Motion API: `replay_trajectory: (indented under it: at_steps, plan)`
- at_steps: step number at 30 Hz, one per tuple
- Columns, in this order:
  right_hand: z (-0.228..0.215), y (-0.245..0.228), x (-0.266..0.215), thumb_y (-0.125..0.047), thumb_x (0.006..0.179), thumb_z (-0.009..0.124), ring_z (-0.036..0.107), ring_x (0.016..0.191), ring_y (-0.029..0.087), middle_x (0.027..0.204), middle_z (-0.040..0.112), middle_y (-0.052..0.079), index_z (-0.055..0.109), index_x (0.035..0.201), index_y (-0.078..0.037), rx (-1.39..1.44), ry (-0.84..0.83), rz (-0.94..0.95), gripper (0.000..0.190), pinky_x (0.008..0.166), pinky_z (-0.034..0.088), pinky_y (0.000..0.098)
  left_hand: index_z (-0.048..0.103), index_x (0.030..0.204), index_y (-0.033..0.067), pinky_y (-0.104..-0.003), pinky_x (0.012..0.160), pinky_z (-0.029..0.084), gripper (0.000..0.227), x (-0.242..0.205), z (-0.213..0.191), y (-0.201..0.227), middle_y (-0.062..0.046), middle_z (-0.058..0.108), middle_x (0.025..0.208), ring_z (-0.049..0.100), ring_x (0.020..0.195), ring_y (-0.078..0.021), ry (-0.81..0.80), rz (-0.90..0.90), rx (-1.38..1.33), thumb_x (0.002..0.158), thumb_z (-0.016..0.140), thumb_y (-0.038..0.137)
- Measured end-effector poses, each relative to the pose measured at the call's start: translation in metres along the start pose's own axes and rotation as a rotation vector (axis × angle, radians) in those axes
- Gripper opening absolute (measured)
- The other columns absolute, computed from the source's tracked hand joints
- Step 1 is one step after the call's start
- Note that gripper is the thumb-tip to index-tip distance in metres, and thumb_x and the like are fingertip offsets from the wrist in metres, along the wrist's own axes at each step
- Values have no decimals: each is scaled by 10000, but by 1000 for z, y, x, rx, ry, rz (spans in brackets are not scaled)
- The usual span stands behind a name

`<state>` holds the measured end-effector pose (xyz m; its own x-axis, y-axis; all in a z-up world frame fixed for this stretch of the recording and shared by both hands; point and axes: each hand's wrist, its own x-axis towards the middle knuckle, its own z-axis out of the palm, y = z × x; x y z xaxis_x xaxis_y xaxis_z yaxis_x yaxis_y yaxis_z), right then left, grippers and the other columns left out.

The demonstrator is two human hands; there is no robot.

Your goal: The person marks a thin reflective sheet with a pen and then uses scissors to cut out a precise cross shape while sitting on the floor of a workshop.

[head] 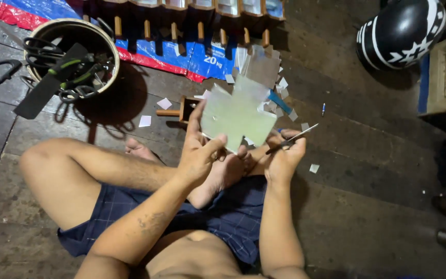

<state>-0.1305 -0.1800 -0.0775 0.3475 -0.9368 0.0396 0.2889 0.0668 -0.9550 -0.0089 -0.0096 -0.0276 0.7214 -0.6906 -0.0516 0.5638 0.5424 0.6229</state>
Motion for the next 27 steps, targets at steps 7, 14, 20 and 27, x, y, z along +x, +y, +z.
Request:
replay_trajectory:
  at_steps: [7,14,20,27]
  plan:
    - [23,-16,-38,-56,887,781,659,745,127,906,584,30,551,1046,-94,-140,71,145,283,580,640,263,485,1351,124,-469,614,698,382,4,-15,-30,-101,549,1077,729,737,-333,289,-105,-65,985,569,51]
    - [7,3,-56,-293,884,790,711,1025,244,1145,709,148,595,1208,-63,174,-355,201,442,869,629,415,528,1207,62,-290,582,647,206,10,-29,-34,-64,594,909,715,724,-189,282,-41,0,1018,532,146]
    - [9,-7,-56,-200,784,802,739,663,267,669,670,194,683,1035,90,-176,-659,280,401,594,617,361,539,1193,47,-310,620,615,225,5,-18,-24,-74,591,876,674,745,-193,219,-22,-85,977,589,85]
    - [17,-28,-69,-524,701,888,698,917,221,940,734,183,713,993,49,-204,-813,213,667,841,605,347,286,1410,142,-438,757,687,659,-5,-7,0,-167,652,1056,712,842,-227,137,-38,126,890,655,-22]
